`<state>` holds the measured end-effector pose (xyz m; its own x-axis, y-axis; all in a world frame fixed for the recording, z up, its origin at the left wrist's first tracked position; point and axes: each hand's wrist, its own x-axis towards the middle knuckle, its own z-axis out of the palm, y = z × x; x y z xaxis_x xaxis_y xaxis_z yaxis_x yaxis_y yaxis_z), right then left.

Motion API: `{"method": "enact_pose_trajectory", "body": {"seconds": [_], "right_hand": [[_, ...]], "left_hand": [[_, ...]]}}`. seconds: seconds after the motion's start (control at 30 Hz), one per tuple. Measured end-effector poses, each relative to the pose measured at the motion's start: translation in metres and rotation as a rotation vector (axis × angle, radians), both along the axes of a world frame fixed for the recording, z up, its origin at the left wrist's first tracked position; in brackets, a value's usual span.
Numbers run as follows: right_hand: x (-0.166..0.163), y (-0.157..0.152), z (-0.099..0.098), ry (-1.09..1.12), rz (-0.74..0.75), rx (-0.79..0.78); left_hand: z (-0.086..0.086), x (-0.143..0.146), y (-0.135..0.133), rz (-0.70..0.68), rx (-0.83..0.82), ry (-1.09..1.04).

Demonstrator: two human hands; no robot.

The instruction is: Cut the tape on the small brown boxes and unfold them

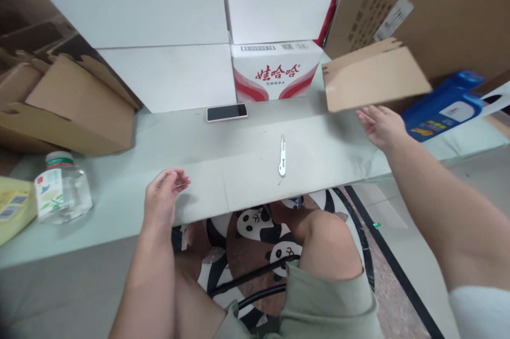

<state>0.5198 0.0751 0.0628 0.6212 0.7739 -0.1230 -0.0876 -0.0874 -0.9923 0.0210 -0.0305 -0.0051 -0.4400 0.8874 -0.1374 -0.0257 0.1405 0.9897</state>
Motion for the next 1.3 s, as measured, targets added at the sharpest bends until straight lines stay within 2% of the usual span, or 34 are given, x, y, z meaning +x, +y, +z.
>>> {"method": "enact_pose_trajectory", "body": {"seconds": [0.07,0.13,0.23,0.3,0.4,0.5,0.67,0.87,0.97,1.03,1.07,1.13,1.2,1.3], "right_hand": [[-0.004,0.022,-0.005,0.023,0.022,-0.074],[-0.011,0.028,-0.018,0.037,0.045,-0.151],[-0.027,0.013,-0.04,0.035,0.09,-0.232],[-0.04,-0.002,-0.047,0.017,0.134,-0.269],[-0.064,-0.017,-0.044,-0.035,0.228,-0.305],[-0.101,-0.019,-0.03,-0.117,0.364,-0.317],[-0.204,-0.001,-0.009,-0.316,0.649,-0.302],[-0.381,0.024,0.004,-0.577,1.012,-0.138],[-0.472,0.018,0.022,-0.72,1.144,0.064],[-0.524,0.01,0.038,-0.99,1.222,0.375],[-0.546,0.006,0.046,-1.098,1.242,0.482],[-0.579,0.002,0.06,-1.293,1.228,0.561],[-0.597,0.004,0.069,-1.441,1.19,0.501],[-0.592,0.012,0.073,-1.543,1.147,0.387]], "left_hand": [[-0.001,0.0,0.004,0.024,-0.002,0.001],[-0.002,-0.001,0.008,0.041,-0.006,-0.01],[-0.001,-0.002,0.01,0.023,0.005,-0.013],[0.001,-0.004,0.008,0.007,0.02,-0.009],[0.004,-0.006,0.002,0.008,0.034,-0.023],[0.009,-0.013,-0.008,0.028,0.053,-0.054],[0.012,-0.041,-0.032,0.037,0.1,-0.052],[0.014,-0.079,-0.053,0.058,0.041,-0.034],[0.016,-0.088,-0.054,0.068,0.052,-0.045],[0.016,-0.09,-0.052,0.071,0.066,-0.071],[0.016,-0.09,-0.051,0.073,0.072,-0.086],[0.015,-0.089,-0.048,0.079,0.081,-0.107],[0.015,-0.088,-0.046,0.088,0.095,-0.111],[0.014,-0.087,-0.044,0.12,0.133,-0.113]]}}
